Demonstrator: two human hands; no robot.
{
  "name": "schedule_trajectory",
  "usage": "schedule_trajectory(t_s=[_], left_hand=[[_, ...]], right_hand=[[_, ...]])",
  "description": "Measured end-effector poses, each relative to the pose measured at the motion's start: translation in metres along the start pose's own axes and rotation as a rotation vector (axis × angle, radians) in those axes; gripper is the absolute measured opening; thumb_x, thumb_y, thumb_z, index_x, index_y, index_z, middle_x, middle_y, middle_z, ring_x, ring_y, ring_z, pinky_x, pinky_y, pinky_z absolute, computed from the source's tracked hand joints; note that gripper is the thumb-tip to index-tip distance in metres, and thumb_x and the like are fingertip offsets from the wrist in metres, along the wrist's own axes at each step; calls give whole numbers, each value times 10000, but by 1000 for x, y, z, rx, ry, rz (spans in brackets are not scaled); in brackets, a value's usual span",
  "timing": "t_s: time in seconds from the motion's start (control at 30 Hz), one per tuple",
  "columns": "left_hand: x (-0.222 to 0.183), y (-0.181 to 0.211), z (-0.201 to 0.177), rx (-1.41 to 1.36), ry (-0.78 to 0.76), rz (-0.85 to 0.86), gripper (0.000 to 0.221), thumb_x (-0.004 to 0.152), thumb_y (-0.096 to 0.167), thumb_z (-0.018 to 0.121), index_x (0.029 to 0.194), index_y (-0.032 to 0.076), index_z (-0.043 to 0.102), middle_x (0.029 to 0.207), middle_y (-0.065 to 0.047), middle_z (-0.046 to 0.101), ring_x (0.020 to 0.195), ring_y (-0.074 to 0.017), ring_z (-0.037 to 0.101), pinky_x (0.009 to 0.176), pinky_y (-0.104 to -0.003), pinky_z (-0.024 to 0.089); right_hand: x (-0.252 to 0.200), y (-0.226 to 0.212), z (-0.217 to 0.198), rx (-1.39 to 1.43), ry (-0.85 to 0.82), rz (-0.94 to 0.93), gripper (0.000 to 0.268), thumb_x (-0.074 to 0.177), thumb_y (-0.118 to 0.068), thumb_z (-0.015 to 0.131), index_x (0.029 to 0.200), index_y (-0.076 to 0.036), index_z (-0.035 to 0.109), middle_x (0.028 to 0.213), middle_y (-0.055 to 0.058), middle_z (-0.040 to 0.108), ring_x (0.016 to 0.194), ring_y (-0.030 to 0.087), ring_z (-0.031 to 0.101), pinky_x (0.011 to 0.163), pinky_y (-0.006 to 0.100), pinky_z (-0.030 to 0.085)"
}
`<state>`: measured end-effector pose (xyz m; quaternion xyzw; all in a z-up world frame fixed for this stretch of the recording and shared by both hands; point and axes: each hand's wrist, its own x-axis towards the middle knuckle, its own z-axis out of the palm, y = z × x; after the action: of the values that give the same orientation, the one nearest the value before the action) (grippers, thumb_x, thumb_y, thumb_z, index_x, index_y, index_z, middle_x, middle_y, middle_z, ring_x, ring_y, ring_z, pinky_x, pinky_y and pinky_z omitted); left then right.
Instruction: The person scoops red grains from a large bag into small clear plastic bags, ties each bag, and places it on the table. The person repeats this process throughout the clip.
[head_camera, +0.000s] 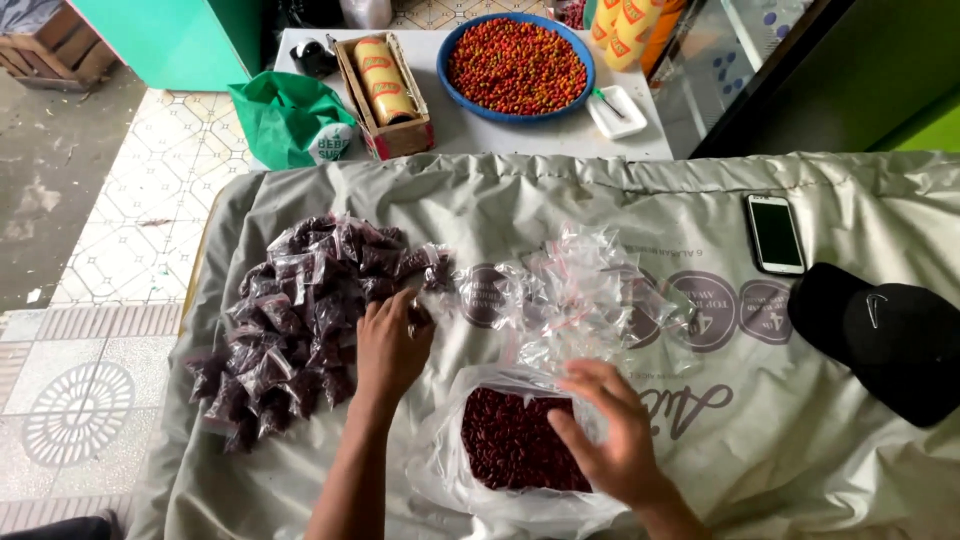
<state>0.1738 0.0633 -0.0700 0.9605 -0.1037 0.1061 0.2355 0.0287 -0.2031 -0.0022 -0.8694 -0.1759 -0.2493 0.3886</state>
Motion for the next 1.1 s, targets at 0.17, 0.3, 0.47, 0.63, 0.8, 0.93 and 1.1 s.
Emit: schedule_trajectory(t_s=[0.17,0.3,0.47,0.63,0.8,0.93,1.1], left_hand=[[-60,76,-62,-637,62,73,545,787,52,841,1272,38,596,893,-51,754,681,-120,680,578,-226,587],[-100,136,-67,-724,-247,-156,441,767,261,845,1178,223,690,887,18,775,696,-118,685,661,-278,562],[-128,144,-56,-624,-290,13,387,879,244,769,1232,148,644,1180,-59,714,922,-251,741,771,-401,652],[-145,132,-28,-442,-100,328,352,890,245,771,1159,77,618,1011,-121,699,797,-287,672,702,-431,550],[-137,137,-54,-270,-141,402,506,970,420,694,1285,60,529,1045,-94,716,815,-294,689,681,-412,514],[-136,134,-66,-272,-84,316,408,988,383,665,1238,68,602,1012,-71,725,845,-233,701,713,-399,571],[-137,128,-74,-377,-43,315,227,960,227,718,1093,55,653,943,-77,732,759,-231,711,636,-389,599]], right_hand=[[-23,-29,20,480,-116,381,603,873,-163,705,1434,-51,515,1497,187,539,1329,311,589,1117,439,518],[-27,-28,31,496,-202,347,667,879,-204,777,1460,-40,493,1493,179,565,1419,310,539,1137,428,470],[-31,-27,25,633,-304,530,472,792,-9,487,1210,-34,706,1053,112,801,976,195,753,801,313,617],[-31,-28,21,507,-374,474,463,710,16,552,1139,-89,691,1015,61,793,926,182,765,787,310,631],[-46,-10,35,567,-370,424,478,707,9,469,1128,-66,682,908,54,742,783,142,652,662,312,557],[-50,2,40,587,-315,756,205,744,-247,749,788,-127,589,618,-5,556,514,121,491,447,288,410],[-57,16,50,368,-243,557,501,912,-497,683,589,-160,500,511,-38,431,458,97,378,439,305,313]])
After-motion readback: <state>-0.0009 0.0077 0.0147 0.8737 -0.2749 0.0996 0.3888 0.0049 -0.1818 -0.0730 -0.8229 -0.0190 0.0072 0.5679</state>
